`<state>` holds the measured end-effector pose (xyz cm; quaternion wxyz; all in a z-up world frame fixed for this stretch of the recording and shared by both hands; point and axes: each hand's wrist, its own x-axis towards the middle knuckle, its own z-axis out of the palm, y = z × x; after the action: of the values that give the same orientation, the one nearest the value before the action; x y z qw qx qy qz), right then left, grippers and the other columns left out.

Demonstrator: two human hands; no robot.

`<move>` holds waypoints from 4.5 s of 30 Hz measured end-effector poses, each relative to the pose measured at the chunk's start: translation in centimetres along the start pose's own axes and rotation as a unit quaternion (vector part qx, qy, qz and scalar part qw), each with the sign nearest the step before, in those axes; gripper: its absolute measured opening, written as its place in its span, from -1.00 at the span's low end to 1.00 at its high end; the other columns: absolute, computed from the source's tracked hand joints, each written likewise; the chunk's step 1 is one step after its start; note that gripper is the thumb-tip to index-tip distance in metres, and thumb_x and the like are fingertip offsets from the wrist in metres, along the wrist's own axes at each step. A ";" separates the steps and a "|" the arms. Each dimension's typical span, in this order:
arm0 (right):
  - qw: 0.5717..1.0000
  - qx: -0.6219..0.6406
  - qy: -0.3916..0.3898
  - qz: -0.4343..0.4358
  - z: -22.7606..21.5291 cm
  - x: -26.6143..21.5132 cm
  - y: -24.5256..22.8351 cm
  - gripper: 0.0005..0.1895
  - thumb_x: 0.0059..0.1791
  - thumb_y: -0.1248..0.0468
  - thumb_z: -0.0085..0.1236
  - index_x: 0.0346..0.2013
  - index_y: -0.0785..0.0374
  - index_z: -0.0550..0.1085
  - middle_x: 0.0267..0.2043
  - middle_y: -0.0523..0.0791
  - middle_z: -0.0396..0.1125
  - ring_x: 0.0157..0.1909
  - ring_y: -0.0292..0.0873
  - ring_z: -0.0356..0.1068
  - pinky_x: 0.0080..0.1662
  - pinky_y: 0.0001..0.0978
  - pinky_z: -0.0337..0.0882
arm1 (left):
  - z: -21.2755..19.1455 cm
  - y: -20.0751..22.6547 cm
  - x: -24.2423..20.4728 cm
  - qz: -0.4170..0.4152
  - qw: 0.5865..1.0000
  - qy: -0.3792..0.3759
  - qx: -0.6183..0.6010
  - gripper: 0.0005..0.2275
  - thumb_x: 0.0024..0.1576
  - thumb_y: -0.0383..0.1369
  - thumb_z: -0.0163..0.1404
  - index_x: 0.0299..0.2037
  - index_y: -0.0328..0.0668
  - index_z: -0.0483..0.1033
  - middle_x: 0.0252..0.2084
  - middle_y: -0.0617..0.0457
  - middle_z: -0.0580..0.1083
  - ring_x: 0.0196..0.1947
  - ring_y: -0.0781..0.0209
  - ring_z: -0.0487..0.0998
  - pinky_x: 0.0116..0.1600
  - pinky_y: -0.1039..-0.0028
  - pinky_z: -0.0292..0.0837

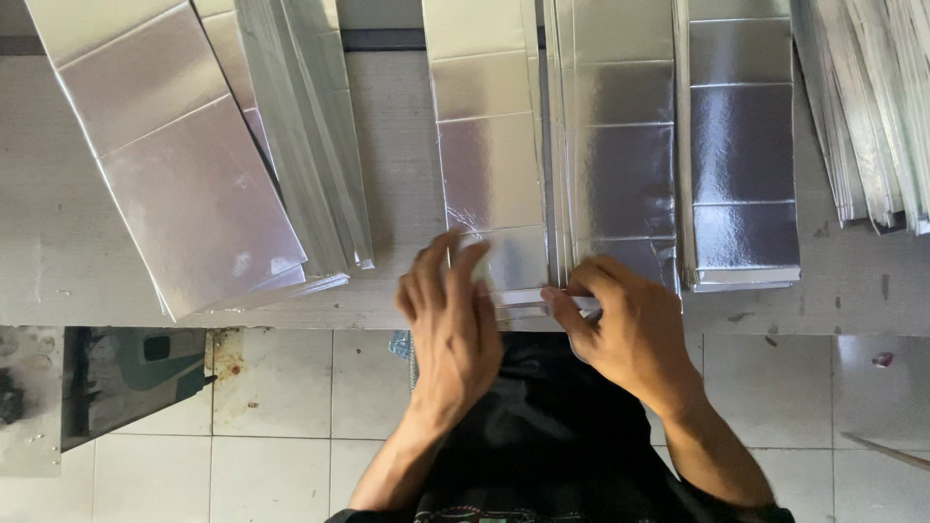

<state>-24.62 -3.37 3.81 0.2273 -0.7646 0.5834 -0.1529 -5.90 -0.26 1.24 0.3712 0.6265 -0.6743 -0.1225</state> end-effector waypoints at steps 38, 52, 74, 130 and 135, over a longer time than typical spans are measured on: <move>0.920 0.216 0.324 0.055 -3.6 -10.1 7.0 -0.03 -0.01 -0.28 -0.47 -0.01 0.64 0.47 -0.40 0.16 0.38 -0.55 -0.08 0.27 -0.49 -0.44 0.13 | -1.9 1.8 1.9 0.104 0.987 -0.125 0.001 -0.70 0.33 -0.36 -0.10 0.26 0.00 0.43 0.34 0.07 0.42 0.48 -0.14 0.25 0.43 -0.11 0.15; 0.958 0.231 0.171 0.029 -5.5 -9.1 3.0 0.00 0.02 -0.47 -0.55 -0.08 0.34 0.55 -0.49 -0.07 0.44 -0.49 -0.23 0.44 -0.38 -0.52 0.31 | 7.8 6.4 -1.7 0.211 0.966 -0.139 -0.056 -0.65 0.27 -0.33 0.14 0.25 -0.02 0.45 0.40 -0.05 0.34 0.49 -0.22 0.17 0.43 -0.55 -0.34; 0.989 0.088 -0.113 -0.026 2.4 2.3 -4.5 -0.83 0.06 0.21 0.08 -0.33 0.20 0.54 -0.59 0.03 0.46 -0.51 0.16 0.49 -0.46 -0.11 0.40 | -2.4 -5.5 -0.8 0.020 0.997 -0.070 -0.034 -0.58 0.07 -0.56 -0.06 0.06 0.21 0.57 0.14 0.04 0.41 0.15 -0.07 0.38 0.29 0.08 0.14; 0.997 -0.053 0.058 -0.027 1.1 -0.5 1.3 -0.55 -0.05 -0.09 0.36 -0.44 0.15 0.38 -0.39 -0.22 0.15 -0.50 -0.26 0.13 -0.51 -0.39 0.23 | -2.9 -4.0 -0.1 -0.017 0.995 -0.093 -0.013 -0.81 0.22 -0.29 -0.05 0.03 0.13 0.47 0.13 0.07 0.36 0.12 -0.01 0.34 0.22 0.13 0.11; 0.999 -0.036 0.024 0.015 0.6 0.0 0.6 -0.58 -0.05 -0.07 0.33 -0.56 0.10 0.40 -0.44 -0.12 0.27 -0.40 0.06 0.50 -0.40 -0.18 0.50 | -2.4 -4.6 -0.4 -0.007 0.997 -0.079 -0.020 -0.75 0.13 -0.34 0.10 0.01 0.15 0.55 0.08 -0.02 0.41 0.11 -0.09 0.39 0.27 0.04 0.11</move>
<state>-24.82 -3.39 3.00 0.1880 -0.7594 0.6053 -0.1469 -0.90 -0.03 -0.15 0.3282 0.6121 -0.6946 -0.1876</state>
